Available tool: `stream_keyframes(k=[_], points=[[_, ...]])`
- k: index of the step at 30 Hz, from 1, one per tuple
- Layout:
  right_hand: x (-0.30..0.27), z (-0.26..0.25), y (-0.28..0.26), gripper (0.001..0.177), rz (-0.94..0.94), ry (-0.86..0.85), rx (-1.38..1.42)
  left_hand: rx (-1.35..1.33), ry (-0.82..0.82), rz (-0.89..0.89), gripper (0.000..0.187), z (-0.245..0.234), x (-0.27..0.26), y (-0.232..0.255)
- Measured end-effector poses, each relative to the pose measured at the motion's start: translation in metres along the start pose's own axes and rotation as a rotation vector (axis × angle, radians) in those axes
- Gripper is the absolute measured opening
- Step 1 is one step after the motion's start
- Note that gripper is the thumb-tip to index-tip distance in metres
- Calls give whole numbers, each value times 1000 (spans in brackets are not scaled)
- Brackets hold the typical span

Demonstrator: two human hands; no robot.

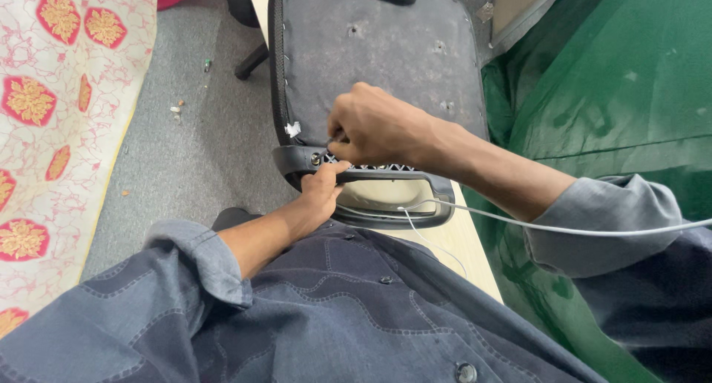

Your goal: The person uses a screwdriver to remove screws from the plastic armrests of an office chair. They detach the armrests from the chair seat and place them on a nearby table.

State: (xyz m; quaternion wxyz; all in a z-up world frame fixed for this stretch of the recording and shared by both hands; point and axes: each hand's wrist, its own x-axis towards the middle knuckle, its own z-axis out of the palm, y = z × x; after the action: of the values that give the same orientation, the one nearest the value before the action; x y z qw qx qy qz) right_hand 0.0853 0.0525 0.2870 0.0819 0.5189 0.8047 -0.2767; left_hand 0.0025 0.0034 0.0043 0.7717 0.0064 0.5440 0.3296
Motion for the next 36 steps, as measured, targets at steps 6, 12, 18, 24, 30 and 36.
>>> stream_keyframes(k=[6,12,18,24,30,36], points=[[15,7,26,12,-401,-51,-329,-28,-57,33,63,5,-6,4],[18,13,38,12,-588,149,-443,3,-68,34,65,9,-20,12],[12,14,39,19,-400,79,-413,25,-81,3,68,10,-21,13],[6,-11,27,51,-182,81,66,16,-117,25,68,9,-18,12],[1,-26,14,39,333,-34,313,31,-82,18,69,11,-14,10],[3,-11,23,20,68,128,191,50,-62,7,69,11,-12,10]])
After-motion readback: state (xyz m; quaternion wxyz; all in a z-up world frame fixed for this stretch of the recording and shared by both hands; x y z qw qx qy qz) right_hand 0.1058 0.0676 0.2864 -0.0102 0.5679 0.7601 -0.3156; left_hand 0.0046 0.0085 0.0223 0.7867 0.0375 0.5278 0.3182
